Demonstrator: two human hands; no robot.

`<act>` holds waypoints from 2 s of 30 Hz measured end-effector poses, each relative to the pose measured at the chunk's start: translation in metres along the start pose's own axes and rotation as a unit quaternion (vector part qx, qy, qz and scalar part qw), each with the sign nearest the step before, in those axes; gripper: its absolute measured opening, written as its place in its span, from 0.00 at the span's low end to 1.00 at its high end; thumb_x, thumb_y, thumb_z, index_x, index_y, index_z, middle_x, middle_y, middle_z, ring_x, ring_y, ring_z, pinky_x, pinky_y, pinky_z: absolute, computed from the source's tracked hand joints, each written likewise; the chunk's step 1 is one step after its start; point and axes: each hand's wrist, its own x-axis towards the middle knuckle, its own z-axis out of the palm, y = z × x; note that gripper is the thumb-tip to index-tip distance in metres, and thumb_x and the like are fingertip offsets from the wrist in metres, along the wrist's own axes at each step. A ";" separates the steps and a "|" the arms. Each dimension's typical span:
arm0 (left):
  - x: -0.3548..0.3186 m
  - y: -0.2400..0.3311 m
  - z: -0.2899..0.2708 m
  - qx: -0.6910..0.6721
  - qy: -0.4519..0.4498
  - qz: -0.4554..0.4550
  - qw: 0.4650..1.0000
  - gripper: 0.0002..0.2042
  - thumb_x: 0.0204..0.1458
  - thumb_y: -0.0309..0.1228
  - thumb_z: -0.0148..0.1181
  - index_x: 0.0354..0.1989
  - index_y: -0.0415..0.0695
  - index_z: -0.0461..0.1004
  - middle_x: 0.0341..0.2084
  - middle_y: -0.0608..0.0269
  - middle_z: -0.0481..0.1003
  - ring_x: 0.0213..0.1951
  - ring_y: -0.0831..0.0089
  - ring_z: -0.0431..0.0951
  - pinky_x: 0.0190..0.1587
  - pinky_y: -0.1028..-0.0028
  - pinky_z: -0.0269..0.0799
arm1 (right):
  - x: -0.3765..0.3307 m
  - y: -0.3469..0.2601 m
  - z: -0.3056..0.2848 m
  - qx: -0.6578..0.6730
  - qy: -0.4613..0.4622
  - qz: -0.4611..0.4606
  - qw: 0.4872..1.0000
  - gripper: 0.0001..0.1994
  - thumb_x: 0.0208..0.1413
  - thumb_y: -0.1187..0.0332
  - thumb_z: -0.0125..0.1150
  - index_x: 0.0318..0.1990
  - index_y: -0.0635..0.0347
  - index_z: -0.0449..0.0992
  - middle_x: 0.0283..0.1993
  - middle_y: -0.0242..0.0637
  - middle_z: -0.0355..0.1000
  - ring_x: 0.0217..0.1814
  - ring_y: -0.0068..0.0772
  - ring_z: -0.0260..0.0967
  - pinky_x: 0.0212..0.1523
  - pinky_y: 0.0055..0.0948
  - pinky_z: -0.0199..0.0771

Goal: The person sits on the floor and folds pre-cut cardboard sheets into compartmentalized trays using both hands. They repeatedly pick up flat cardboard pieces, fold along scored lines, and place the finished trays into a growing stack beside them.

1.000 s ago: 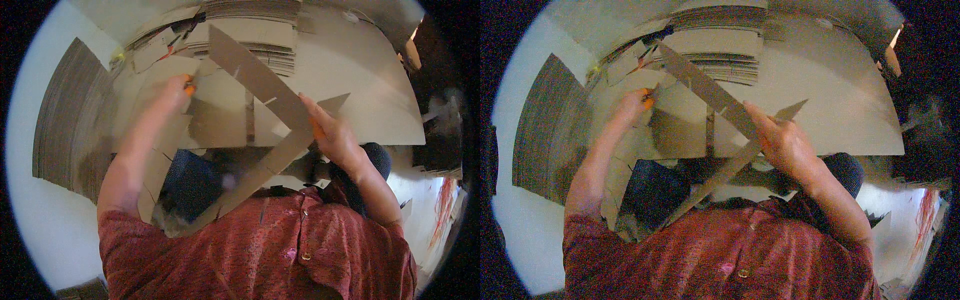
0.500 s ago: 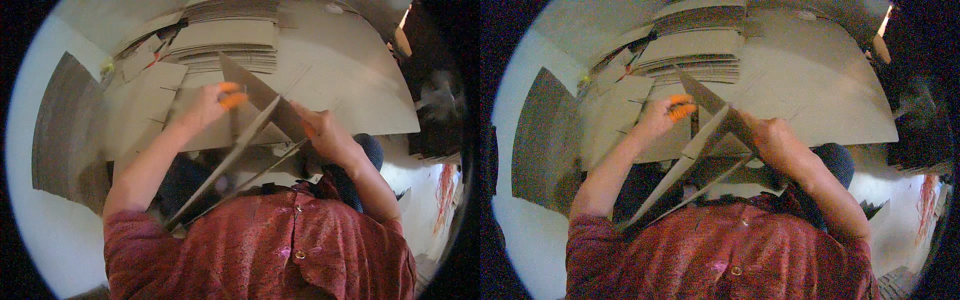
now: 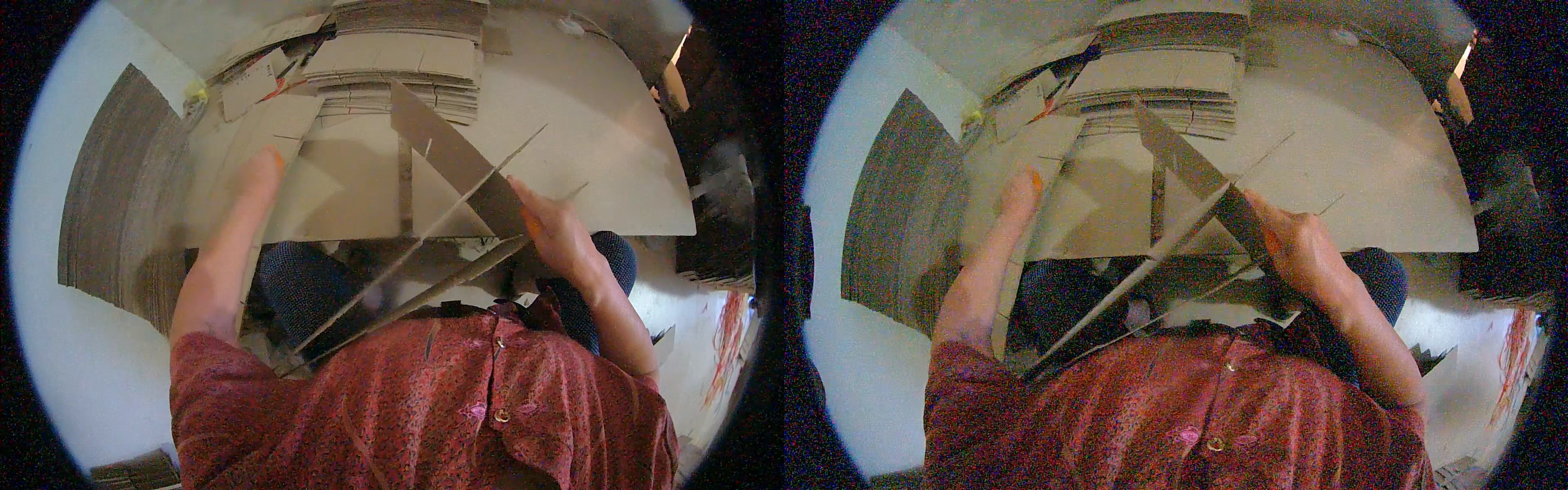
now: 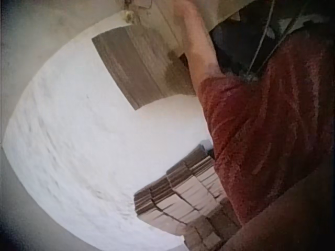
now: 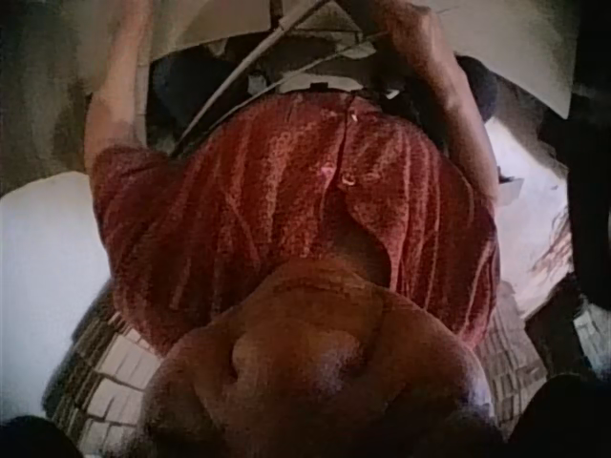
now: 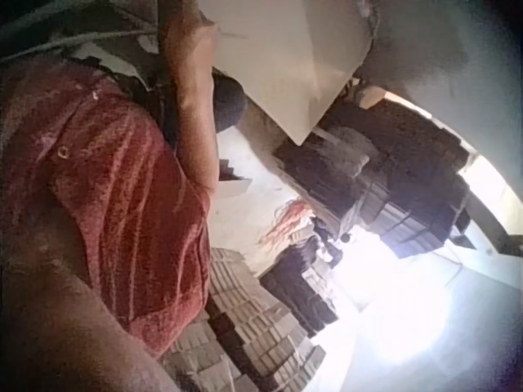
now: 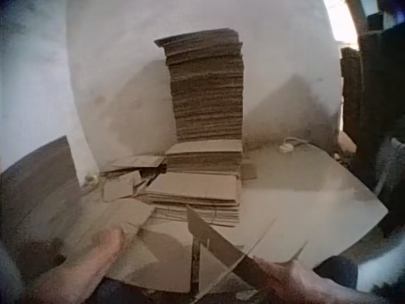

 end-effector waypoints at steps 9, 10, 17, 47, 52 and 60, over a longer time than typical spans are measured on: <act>0.008 0.018 0.008 0.049 -0.107 -0.016 0.993 0.16 0.53 0.38 0.51 0.45 0.41 0.73 0.36 0.48 0.76 0.41 0.51 0.76 0.43 0.57 0.71 | -0.015 0.011 0.003 0.002 0.028 -0.017 0.999 0.22 0.51 0.80 0.50 0.57 0.61 0.65 0.41 0.57 0.71 0.44 0.58 0.69 0.42 0.38 0.70; 0.013 0.006 0.014 0.027 -0.084 -0.034 0.996 0.16 0.52 0.40 0.52 0.43 0.42 0.73 0.35 0.49 0.76 0.40 0.51 0.76 0.41 0.56 0.71 | -0.016 0.007 0.001 0.002 0.024 -0.017 1.000 0.22 0.51 0.80 0.50 0.57 0.61 0.65 0.41 0.58 0.70 0.43 0.58 0.69 0.42 0.38 0.70; 0.010 -0.006 -0.033 -0.096 -0.030 0.043 0.994 0.11 0.50 0.39 0.55 0.34 0.44 0.75 0.26 0.52 0.76 0.31 0.56 0.77 0.34 0.59 0.71 | -0.021 0.004 0.000 0.006 0.043 -0.040 0.998 0.24 0.51 0.80 0.51 0.58 0.60 0.64 0.39 0.58 0.70 0.41 0.58 0.69 0.40 0.37 0.71; 0.104 0.284 -0.025 0.010 0.265 0.305 0.915 0.31 0.53 0.41 0.56 0.62 0.44 0.53 0.55 0.54 0.66 0.53 0.57 0.68 0.53 0.60 0.66 | 0.022 0.161 -0.100 -0.133 0.164 0.021 0.977 0.21 0.51 0.73 0.49 0.55 0.50 0.68 0.36 0.57 0.72 0.39 0.60 0.70 0.38 0.48 0.71; 0.126 0.287 -0.028 -0.046 0.023 0.271 0.961 0.19 0.53 0.38 0.55 0.54 0.49 0.67 0.41 0.53 0.74 0.43 0.58 0.74 0.44 0.60 0.70 | 0.045 0.149 -0.126 -0.209 0.112 0.133 0.962 0.17 0.54 0.69 0.51 0.53 0.56 0.69 0.37 0.54 0.73 0.40 0.59 0.70 0.39 0.47 0.72; 0.097 0.249 -0.085 -0.349 0.073 0.222 0.908 0.11 0.53 0.33 0.55 0.42 0.47 0.77 0.34 0.50 0.76 0.35 0.58 0.76 0.38 0.63 0.70 | 0.038 0.117 -0.109 -0.019 0.331 0.031 0.943 0.16 0.55 0.62 0.58 0.48 0.61 0.72 0.41 0.40 0.74 0.38 0.38 0.73 0.39 0.31 0.73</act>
